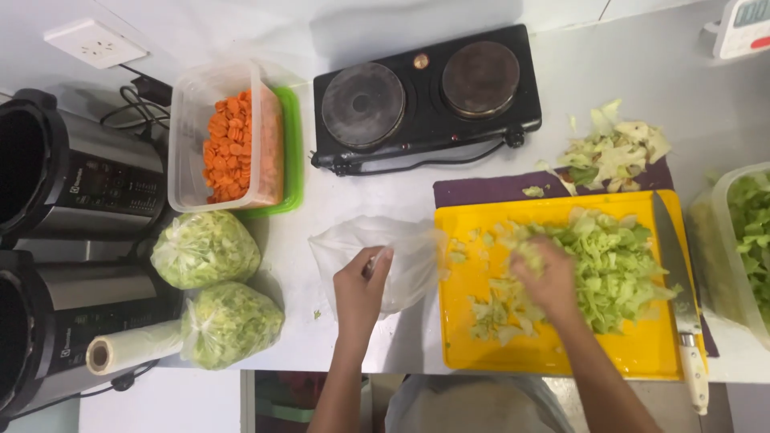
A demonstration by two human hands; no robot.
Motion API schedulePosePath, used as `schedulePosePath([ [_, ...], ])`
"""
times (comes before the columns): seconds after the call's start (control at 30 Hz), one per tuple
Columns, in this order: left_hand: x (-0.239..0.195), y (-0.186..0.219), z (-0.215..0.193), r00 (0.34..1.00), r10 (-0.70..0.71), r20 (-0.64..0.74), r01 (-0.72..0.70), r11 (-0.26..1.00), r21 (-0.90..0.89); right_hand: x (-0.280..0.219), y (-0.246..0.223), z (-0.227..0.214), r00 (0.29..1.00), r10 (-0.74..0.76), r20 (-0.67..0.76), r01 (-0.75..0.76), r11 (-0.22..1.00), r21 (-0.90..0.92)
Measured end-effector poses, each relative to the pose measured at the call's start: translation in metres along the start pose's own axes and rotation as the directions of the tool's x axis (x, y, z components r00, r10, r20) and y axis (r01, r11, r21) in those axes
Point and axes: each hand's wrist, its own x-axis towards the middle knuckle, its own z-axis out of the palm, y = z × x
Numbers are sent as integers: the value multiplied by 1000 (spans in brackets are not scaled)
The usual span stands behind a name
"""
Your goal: Chopping lettuce on a cutting board and placing the pieces into plastic bags.
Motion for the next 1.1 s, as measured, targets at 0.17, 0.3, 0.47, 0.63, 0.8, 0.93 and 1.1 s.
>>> schedulePosePath([
  [0.17, 3, -2, 8, 999, 46, 4, -45, 996, -82, 44, -75, -58, 515, 851, 103, -791, 425, 441],
  [0.3, 7, -5, 14, 999, 38, -10, -39, 994, -101, 46, -62, -58, 485, 845, 226, -712, 232, 662],
  [0.47, 9, -6, 22, 999, 13, 29, -7, 983, -185, 70, -170, -39, 612, 622, 489, -742, 239, 626],
  [0.63, 16, -4, 20, 995, -88, 55, 101, 941, -324, 62, -107, 74, 463, 384, 799, -877, 69, 475],
  [0.8, 13, -15, 19, 985, 174, -13, -169, 931, -324, 62, -35, 162, 269, 294, 917, -962, 39, 270],
  [0.93, -8, -14, 13, 975, 223, -2, -215, 936, -280, 65, 0, 197, 381, 242, 892, -907, -90, 412],
  [1.1, -19, -6, 2, 998, -19, 64, 43, 917, -396, 67, -61, 201, 512, 402, 759, -772, -171, 612],
])
